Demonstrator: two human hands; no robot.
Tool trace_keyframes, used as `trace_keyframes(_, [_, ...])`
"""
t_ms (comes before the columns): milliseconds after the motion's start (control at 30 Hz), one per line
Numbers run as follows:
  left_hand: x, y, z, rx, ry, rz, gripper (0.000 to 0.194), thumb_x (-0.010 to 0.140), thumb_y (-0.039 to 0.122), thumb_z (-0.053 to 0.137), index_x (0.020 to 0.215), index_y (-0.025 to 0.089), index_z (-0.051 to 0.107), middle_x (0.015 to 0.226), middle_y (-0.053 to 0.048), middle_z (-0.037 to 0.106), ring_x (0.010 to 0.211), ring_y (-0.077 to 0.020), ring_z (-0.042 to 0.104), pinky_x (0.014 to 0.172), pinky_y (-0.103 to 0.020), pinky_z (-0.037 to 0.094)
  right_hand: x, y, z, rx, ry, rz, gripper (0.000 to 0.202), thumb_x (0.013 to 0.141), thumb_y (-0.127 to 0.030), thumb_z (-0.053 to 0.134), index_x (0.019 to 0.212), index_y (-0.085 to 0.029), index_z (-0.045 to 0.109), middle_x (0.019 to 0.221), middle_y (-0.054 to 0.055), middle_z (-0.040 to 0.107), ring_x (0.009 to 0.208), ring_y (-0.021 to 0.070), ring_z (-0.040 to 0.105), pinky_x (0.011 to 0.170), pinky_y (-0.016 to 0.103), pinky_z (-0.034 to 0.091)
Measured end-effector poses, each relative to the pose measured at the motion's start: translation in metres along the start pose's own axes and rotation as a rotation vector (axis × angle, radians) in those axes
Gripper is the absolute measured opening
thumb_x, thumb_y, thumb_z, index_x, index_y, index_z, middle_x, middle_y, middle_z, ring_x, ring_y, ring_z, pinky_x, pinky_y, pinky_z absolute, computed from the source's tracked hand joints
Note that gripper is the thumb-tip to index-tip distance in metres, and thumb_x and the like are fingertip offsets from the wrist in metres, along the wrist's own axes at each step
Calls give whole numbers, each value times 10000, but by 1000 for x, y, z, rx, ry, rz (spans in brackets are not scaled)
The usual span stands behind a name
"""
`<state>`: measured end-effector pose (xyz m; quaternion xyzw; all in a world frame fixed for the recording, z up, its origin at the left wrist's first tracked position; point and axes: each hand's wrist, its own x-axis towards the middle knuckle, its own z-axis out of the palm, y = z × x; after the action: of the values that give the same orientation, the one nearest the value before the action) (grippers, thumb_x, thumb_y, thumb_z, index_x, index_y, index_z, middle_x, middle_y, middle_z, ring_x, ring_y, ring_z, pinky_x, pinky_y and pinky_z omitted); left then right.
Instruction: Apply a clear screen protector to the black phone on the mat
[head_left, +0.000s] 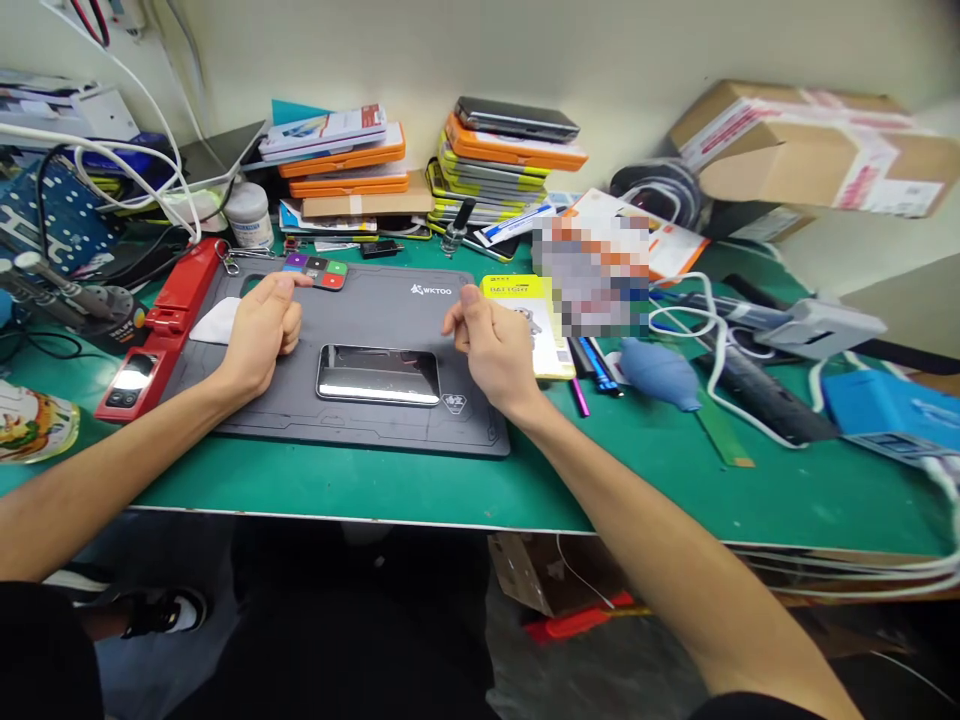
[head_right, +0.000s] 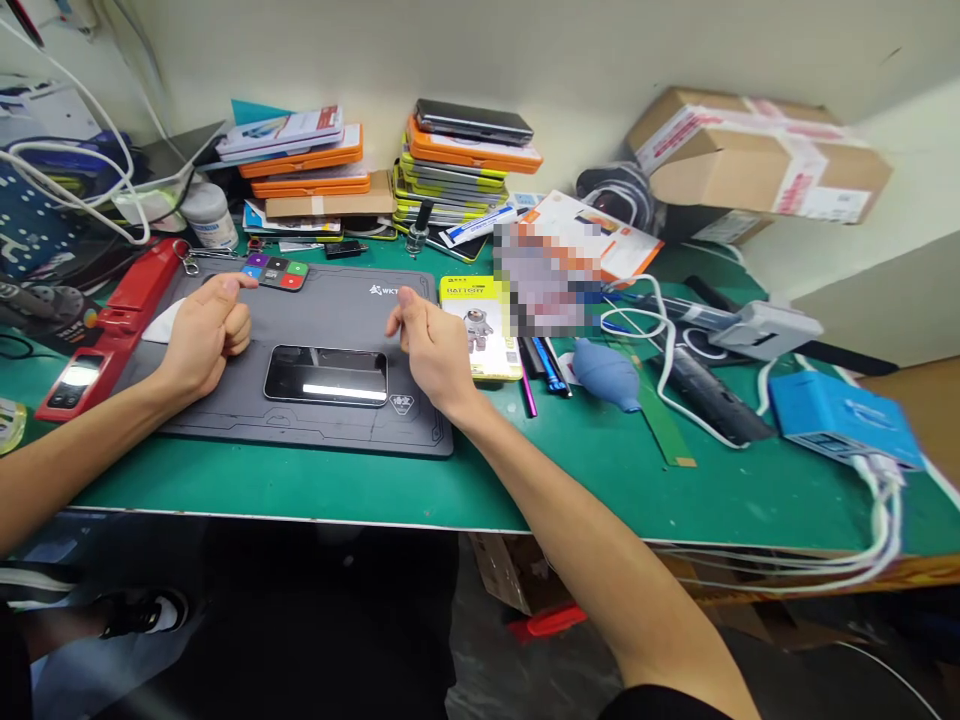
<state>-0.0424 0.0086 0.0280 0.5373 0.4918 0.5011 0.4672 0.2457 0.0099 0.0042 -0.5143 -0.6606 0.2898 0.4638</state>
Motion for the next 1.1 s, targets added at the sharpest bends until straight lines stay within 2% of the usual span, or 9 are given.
trace_keyframes(67, [1,-1,1,9,6,2,247,1008,486,613,1161,297,572,580,116,277,469,-120,227,472,-283,192,0,0,-1,-23,-27,-17,607,1094,-795,390,1009,-301,734,572,-36,473,570,218,529,680,414,488])
trace_keyframes(167, [3,-3,4,56,-2,-3,311,948,413,682,1221,278,617,711,63,519,540,-107,434,471,-254,285,2,1,-1,-49,-125,-39,519,1135,-660,413,1436,-304,643,681,-29,619,648,235,622,752,425,540])
trace_keyframes(233, [1,-3,5,149,-60,45,316,922,414,726,1189,251,683,849,10,638,649,-118,567,504,-247,380,3,3,-1,-94,-176,-109,449,1129,-585,471,1412,-298,668,861,19,730,766,244,683,813,436,566])
trace_keyframes(367, [-7,2,4,554,-213,322,281,1034,455,663,1134,242,817,1094,-70,776,938,-200,709,756,-320,551,5,5,-1,-224,-248,-275,310,1108,-461,547,1077,-269,789,1081,85,780,1015,286,725,908,454,563])
trace_keyframes(533, [-1,6,-13,991,-251,666,341,1108,506,584,1205,328,857,1006,-87,822,985,-273,721,1060,-509,492,10,5,-13,-321,-451,-281,316,1085,-509,619,1220,-284,797,1028,53,721,877,246,689,806,408,530])
trace_keyframes(700, [7,-1,-22,1096,-114,623,410,1137,524,510,1244,298,834,795,-50,761,751,-236,675,954,-442,512,18,-1,-34,-218,-715,-249,632,902,-718,818,1388,-316,777,1170,67,685,976,271,670,916,442,569])
trace_keyframes(833, [0,0,-16,1201,-183,650,398,1137,387,498,1412,255,753,1086,-97,830,1019,-270,757,887,-375,527,20,-1,-40,-194,-818,-249,931,751,-781,914,1546,-352,689,1377,101,658,1267,354,628,1134,533,539])
trace_keyframes(933, [-4,2,-14,1231,-289,686,377,1151,399,489,1302,246,799,1226,-104,830,1106,-275,768,833,-356,531,19,0,-40,-239,-828,-279,899,815,-741,888,1590,-349,655,1451,118,642,1395,386,570,1239,595,463])
trace_keyframes(1100, [-3,3,-19,1303,-406,724,453,1174,471,439,1198,252,835,1130,-90,859,1009,-273,800,782,-364,522,19,0,-41,-284,-816,-291,755,889,-630,851,1579,-383,668,1426,111,649,1374,395,583,1226,619,480])
